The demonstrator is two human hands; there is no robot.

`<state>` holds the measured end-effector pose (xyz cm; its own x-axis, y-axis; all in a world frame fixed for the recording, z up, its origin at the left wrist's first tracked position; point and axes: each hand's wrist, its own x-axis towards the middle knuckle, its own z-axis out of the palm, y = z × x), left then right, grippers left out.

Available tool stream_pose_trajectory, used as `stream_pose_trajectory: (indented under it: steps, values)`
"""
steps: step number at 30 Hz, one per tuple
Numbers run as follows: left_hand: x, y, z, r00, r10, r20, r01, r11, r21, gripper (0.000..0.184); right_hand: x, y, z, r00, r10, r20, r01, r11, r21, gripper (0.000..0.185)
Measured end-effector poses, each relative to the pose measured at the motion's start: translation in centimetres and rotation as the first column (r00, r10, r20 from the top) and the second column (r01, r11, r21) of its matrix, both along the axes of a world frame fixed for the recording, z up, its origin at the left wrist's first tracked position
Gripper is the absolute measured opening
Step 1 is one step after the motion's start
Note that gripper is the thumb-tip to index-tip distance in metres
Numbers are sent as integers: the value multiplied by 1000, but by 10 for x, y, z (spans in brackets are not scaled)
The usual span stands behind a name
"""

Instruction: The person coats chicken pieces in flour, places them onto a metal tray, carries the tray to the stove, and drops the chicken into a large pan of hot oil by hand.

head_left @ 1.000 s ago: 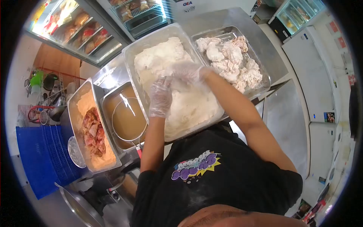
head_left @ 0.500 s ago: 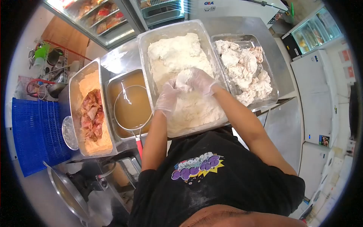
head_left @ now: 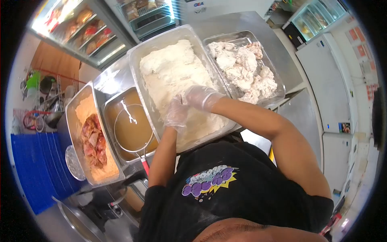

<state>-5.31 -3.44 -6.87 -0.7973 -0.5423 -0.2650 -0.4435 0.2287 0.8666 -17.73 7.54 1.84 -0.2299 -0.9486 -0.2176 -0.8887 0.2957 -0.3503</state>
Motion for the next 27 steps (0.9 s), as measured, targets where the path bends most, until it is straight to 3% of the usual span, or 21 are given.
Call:
stream_pose_trajectory:
  steps: [2, 5, 8, 10, 12, 13, 14, 16, 17, 18, 20, 21, 23, 26, 27]
  values:
    - [0, 10, 37, 990, -53, 131, 77, 980, -186, 30, 9, 0, -2, 997, -78, 15, 78, 997, 27, 20]
    - [-4, 13, 40, 977, -61, 203, 104, 972, -211, 26, 21, -4, -14, 957, -280, 71, 278, 960, 30, 20]
    - [3, 1, -16, 968, -138, 210, 214, 889, -406, 24, 30, -10, -36, 919, -392, 39, 393, 919, -30, 18]
    - [3, 5, -28, 975, -204, 85, 210, 746, -632, 25, 31, -20, -64, 885, -464, 20, 465, 885, -39, 18]
    - [6, 7, -41, 982, -188, 2, 157, 817, -555, 27, 24, -24, -79, 980, -175, -91, 183, 980, 77, 17]
    - [0, 5, -47, 993, -118, -23, 103, 930, -352, 28, 17, -26, -79, 990, -18, -141, 38, 989, 141, 17]
    - [-2, 3, -52, 999, -41, -34, 36, 991, -129, 30, 11, -28, -79, 989, 14, -145, 10, 986, 164, 17]
    - [-3, 2, -13, 998, 31, 52, -34, 997, 68, 33, -2, -31, -66, 984, 86, -158, -51, 976, 212, 19]
    - [-3, -1, 11, 993, 65, 97, -80, 983, 164, 35, -10, -28, -32, 990, -116, -86, 124, 987, 98, 20]
    - [-1, -4, 25, 995, 89, 44, -95, 985, 141, 36, -18, -21, 12, 954, -300, 11, 300, 954, 1, 22]
    - [3, -14, 43, 989, 131, -64, -125, 988, 91, 39, -49, -13, 54, 955, -287, 71, 293, 953, -78, 24]
    - [4, -27, 40, 998, 50, -37, -55, 987, -151, 42, -67, -12, 54, 951, -285, 120, 300, 944, -139, 26]
    - [-2, -65, 30, 993, -89, 83, 121, 806, -580, 48, -98, -10, 41, 934, -280, 221, 332, 910, -247, 30]
    - [-56, -108, 52, 990, -129, 62, 126, 587, -800, 52, -119, -11, -20, 946, -261, -193, 230, 958, -170, 30]
    - [-80, -131, 38, 990, -134, 41, 106, 520, -848, 49, -115, -10, -19, 938, -323, -124, 287, 927, -242, 31]
